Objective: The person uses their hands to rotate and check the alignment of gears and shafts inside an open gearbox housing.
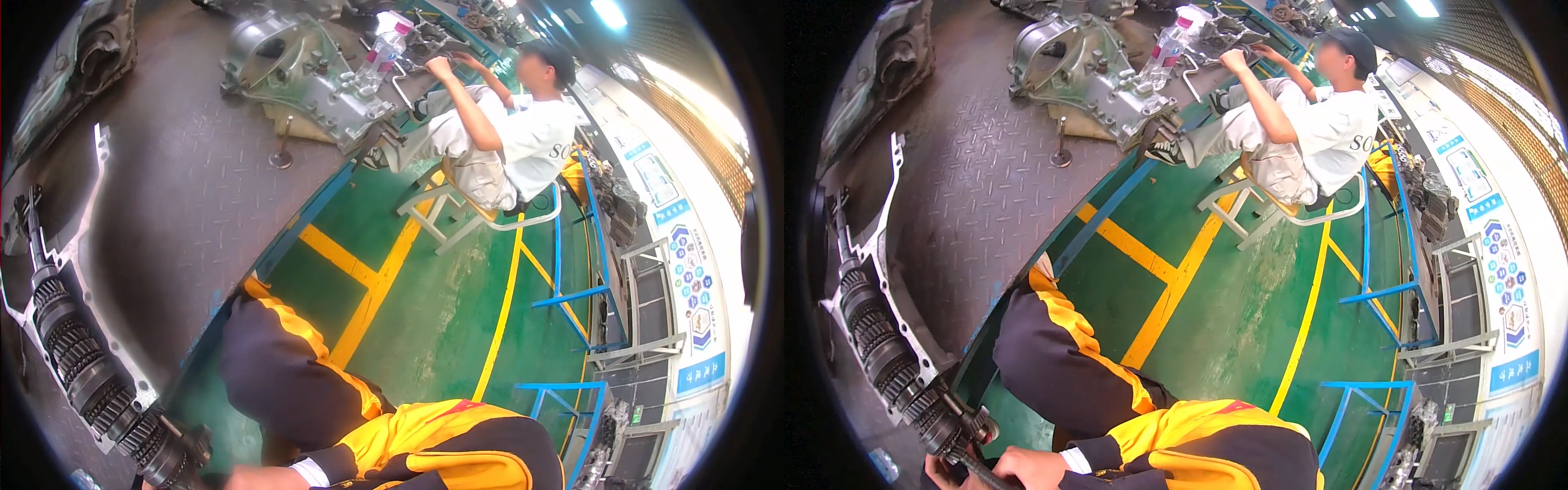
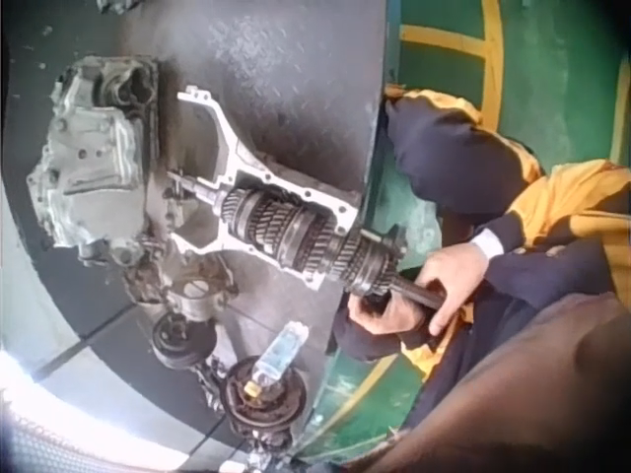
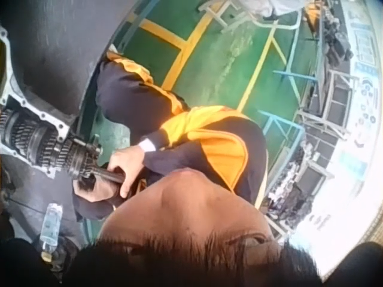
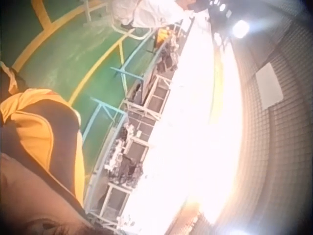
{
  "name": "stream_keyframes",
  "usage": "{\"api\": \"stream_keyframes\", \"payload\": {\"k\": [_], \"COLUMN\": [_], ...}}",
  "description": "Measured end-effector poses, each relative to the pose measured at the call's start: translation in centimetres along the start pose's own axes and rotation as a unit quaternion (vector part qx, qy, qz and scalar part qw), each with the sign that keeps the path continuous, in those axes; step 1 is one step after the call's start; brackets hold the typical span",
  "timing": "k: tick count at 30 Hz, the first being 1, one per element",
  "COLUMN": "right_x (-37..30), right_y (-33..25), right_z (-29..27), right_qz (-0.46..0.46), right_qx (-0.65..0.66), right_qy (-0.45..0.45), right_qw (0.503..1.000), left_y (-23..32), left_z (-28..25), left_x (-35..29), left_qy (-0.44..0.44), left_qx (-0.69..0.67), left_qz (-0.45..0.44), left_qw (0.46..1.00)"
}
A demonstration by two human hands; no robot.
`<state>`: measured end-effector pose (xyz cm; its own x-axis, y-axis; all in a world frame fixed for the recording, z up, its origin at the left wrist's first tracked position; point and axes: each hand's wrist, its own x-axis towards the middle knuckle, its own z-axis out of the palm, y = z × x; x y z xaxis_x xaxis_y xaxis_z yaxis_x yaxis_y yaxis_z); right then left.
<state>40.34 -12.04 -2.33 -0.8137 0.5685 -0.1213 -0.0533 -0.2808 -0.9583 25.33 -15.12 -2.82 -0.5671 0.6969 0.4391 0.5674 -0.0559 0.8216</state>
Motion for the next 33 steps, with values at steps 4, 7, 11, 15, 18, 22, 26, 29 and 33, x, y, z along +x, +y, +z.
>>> {"api": "stream_keyframes", "payload": {"k": [4,7,11,15,18,22,26,29,33], "right_x": [0.4,0.2,0.3,0.1,0.6,0.2,-0.1,-0.4,1.0], "right_y": [-0.5,-1.2,-0.7,-0.8,-0.4,0.4,0.8,1.2,4.0], "right_z": [-0.3,-0.3,-0.4,-0.3,-0.6,-0.7,-0.6,-1.0,-0.3], "right_qz": [-0.038,0.051,0.023,0.078,0.072,0.028,0.011,0.010,0.027], "right_qx": [-0.052,-0.139,-0.087,-0.063,-0.083,-0.020,0.051,0.081,0.131], "right_qy": [-0.004,-0.052,-0.060,-0.073,-0.114,-0.156,-0.182,-0.185,-0.244], "right_qw": [0.998,0.988,0.994,0.992,0.987,0.987,0.982,0.979,0.961], "left_y": [-0.2,-0.3,-0.3,0.4,0.4,0.2,0.8,1.8,0.8], "left_z": [-0.1,-0.3,-0.4,0.7,1.1,1.4,0.2,0.3,-1.2], "left_x": [0.5,0.7,0.1,0.2,0.3,0.1,0.4,0.2,0.1], "left_qy": [0.013,0.022,0.025,0.080,0.093,0.096,0.059,0.016,-0.009], "left_qx": [0.013,0.025,0.019,0.029,-0.009,-0.021,-0.017,0.020,0.068], "left_qz": [0.022,0.041,0.023,-0.007,-0.020,-0.003,0.023,-0.035,-0.014], "left_qw": [1.000,0.999,0.999,0.996,0.995,0.995,0.998,0.999,0.998]}}
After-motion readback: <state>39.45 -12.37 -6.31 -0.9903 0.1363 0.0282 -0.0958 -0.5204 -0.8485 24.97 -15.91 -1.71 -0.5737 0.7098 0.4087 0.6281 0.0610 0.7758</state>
